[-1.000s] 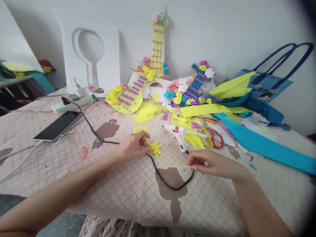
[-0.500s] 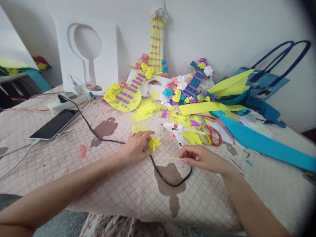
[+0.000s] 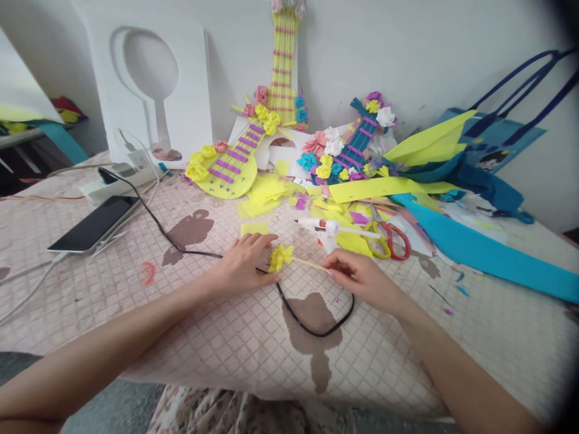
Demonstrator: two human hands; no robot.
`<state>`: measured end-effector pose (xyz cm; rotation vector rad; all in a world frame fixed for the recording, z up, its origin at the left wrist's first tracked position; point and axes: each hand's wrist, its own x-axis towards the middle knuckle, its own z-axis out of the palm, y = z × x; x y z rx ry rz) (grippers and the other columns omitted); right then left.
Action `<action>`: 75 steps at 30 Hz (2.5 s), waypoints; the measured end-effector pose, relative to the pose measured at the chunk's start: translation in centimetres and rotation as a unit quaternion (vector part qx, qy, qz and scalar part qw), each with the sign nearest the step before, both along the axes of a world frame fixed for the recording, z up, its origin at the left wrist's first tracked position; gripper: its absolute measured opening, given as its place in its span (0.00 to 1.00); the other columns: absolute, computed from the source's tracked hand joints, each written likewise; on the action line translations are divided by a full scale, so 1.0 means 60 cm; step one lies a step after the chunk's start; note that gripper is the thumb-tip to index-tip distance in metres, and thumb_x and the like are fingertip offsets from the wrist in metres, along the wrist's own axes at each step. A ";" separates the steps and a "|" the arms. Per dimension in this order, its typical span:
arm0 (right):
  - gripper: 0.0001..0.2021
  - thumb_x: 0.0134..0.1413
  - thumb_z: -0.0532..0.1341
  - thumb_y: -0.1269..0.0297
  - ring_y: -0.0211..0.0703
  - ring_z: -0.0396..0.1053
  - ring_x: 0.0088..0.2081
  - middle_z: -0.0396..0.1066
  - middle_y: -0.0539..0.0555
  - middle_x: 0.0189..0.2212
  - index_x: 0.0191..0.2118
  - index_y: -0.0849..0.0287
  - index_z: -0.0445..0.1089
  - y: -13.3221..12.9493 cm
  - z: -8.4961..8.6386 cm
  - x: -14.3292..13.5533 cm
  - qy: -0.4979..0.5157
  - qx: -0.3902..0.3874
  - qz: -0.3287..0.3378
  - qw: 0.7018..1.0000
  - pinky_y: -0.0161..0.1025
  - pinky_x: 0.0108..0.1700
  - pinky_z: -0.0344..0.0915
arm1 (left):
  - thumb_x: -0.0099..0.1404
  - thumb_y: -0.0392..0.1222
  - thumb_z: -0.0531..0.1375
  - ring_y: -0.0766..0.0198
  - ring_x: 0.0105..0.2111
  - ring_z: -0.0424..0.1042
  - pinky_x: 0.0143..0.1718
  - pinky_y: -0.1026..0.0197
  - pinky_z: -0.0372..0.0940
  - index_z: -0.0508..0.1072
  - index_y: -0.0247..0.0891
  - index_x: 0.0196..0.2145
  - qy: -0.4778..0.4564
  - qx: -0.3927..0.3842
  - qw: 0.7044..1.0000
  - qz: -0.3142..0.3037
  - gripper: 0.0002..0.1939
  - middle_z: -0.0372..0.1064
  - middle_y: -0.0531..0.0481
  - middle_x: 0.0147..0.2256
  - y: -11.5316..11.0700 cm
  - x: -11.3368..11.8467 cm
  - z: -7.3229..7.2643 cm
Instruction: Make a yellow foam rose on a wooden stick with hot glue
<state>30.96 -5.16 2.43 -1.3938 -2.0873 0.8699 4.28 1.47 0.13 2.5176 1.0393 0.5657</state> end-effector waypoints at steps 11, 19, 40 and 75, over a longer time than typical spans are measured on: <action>0.05 0.58 0.54 0.64 0.38 0.66 0.30 0.69 0.51 0.31 0.38 0.55 0.65 0.002 -0.030 -0.028 -0.013 0.080 -0.039 0.996 0.36 0.33 0.63 | 0.51 0.21 0.47 0.59 0.53 0.60 0.55 0.51 0.57 0.59 0.40 0.53 -0.068 0.002 0.996 -0.061 0.32 0.65 0.48 0.49 0.004 0.002 -0.005; 0.06 0.59 0.52 0.68 0.39 0.67 0.35 0.67 0.53 0.36 0.40 0.54 0.64 -0.003 -0.033 -0.042 -0.069 0.140 -0.017 0.988 0.37 0.36 0.64 | 0.59 0.29 0.54 0.58 0.52 0.61 0.54 0.54 0.58 0.63 0.37 0.50 -0.100 0.033 0.992 -0.072 0.21 0.64 0.45 0.48 0.000 -0.008 0.016; 0.07 0.62 0.51 0.65 0.41 0.67 0.36 0.68 0.54 0.35 0.37 0.59 0.65 0.022 -0.058 -0.083 -0.198 0.257 0.043 0.945 0.37 0.37 0.62 | 0.64 0.40 0.58 0.61 0.39 0.65 0.48 0.53 0.52 0.68 0.38 0.34 0.041 0.271 0.960 -0.061 0.03 0.69 0.52 0.35 -0.031 0.017 0.000; 0.06 0.61 0.52 0.65 0.40 0.66 0.35 0.67 0.54 0.34 0.36 0.59 0.64 0.016 -0.059 -0.089 -0.189 0.246 0.017 0.951 0.36 0.34 0.61 | 0.63 0.36 0.57 0.58 0.37 0.64 0.41 0.54 0.56 0.68 0.37 0.35 0.123 0.248 0.961 -0.007 0.02 0.68 0.49 0.34 -0.056 0.037 0.012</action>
